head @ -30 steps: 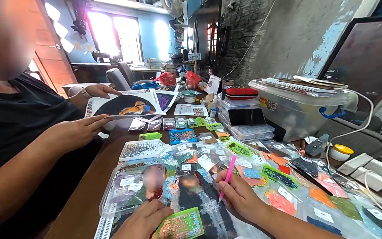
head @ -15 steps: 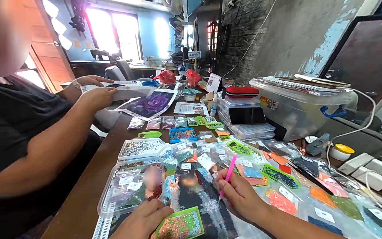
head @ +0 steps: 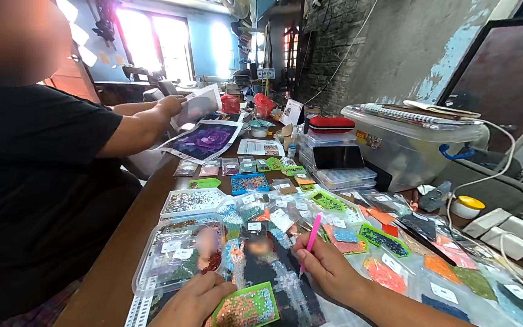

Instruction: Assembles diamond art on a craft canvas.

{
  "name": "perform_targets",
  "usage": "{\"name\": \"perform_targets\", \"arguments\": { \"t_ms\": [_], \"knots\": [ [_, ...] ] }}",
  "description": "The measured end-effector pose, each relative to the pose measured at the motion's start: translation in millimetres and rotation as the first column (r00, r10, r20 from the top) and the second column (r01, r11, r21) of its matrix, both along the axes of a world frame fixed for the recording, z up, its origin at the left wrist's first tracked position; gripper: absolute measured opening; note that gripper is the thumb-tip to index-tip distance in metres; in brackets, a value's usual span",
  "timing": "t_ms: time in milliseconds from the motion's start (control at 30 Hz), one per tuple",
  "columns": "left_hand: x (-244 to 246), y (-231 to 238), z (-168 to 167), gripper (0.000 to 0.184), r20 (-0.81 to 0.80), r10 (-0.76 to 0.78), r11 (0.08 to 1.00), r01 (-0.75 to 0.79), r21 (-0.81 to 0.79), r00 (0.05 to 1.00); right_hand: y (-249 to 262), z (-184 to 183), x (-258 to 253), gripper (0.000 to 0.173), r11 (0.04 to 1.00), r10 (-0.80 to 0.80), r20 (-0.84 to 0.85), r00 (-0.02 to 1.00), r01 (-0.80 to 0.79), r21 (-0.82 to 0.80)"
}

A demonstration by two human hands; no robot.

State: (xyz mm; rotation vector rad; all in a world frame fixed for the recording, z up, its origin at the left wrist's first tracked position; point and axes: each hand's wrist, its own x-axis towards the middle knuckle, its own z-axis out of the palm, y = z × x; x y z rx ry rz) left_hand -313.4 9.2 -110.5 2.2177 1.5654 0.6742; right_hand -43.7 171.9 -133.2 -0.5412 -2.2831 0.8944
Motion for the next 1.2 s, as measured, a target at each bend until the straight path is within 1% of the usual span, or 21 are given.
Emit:
{"name": "perform_targets", "arguments": {
  "t_ms": [400, 633, 867, 933, 1000, 1067, 1100, 1167, 1200],
  "knots": [
    [-0.9, 0.0, -0.6, 0.051, 0.002, 0.001, 1.000, -0.001, -0.005, 1.000, 1.4, -2.0, -1.1, 0.026, 0.999, 0.014, 0.001, 1.000, -0.014, 0.038],
    [-0.8, -0.5, 1.2, 0.050, 0.009, 0.001, 1.000, -0.001, -0.012, 1.000, 1.6, -0.7, -1.1, 0.027, 0.999, 0.016, 0.026, 1.000, -0.017, 0.034],
    [2.6, -1.1, 0.0, 0.048, 0.006, 0.019, 1.000, -0.020, 0.024, 1.000, 0.3, -1.0, -1.0, 0.026, 0.992, 0.048, 0.034, 0.998, -0.051, 0.112],
    [4.6, -1.5, 0.7, 0.047, 0.003, 0.027, 0.999, -0.027, 0.041, 1.000, 1.5, -2.0, -1.5, 0.026, 0.999, 0.036, -0.010, 0.999, -0.036, 0.040],
    [7.0, -1.9, 0.7, 0.045, -0.002, 0.034, 0.998, -0.034, 0.051, 0.999, 0.3, 2.6, -1.4, 0.026, 0.987, -0.022, -0.041, 0.999, 0.015, -0.162],
    [9.5, -1.6, 0.0, 0.045, -0.007, 0.030, 0.998, -0.030, 0.064, 1.000, -0.5, 9.7, -2.4, 0.022, 0.918, -0.105, -0.068, 0.992, 0.071, -0.389],
    [11.1, -1.3, -1.1, 0.044, -0.004, 0.025, 0.997, -0.025, 0.073, 1.000, -0.9, 12.3, -3.4, 0.021, 0.874, -0.144, -0.090, 0.986, 0.084, -0.478],
    [15.5, -0.2, -4.9, 0.043, 0.009, 0.003, 0.993, -0.004, 0.115, 1.000, -2.4, 14.1, -5.8, 0.019, 0.824, -0.192, -0.149, 0.970, 0.077, -0.562],
    [18.4, 0.2, -6.5, 0.043, 0.018, -0.010, 0.991, 0.008, 0.137, 1.000, -4.4, 13.9, -7.2, 0.018, 0.824, -0.194, -0.179, 0.965, 0.062, -0.563]
  ]
}}
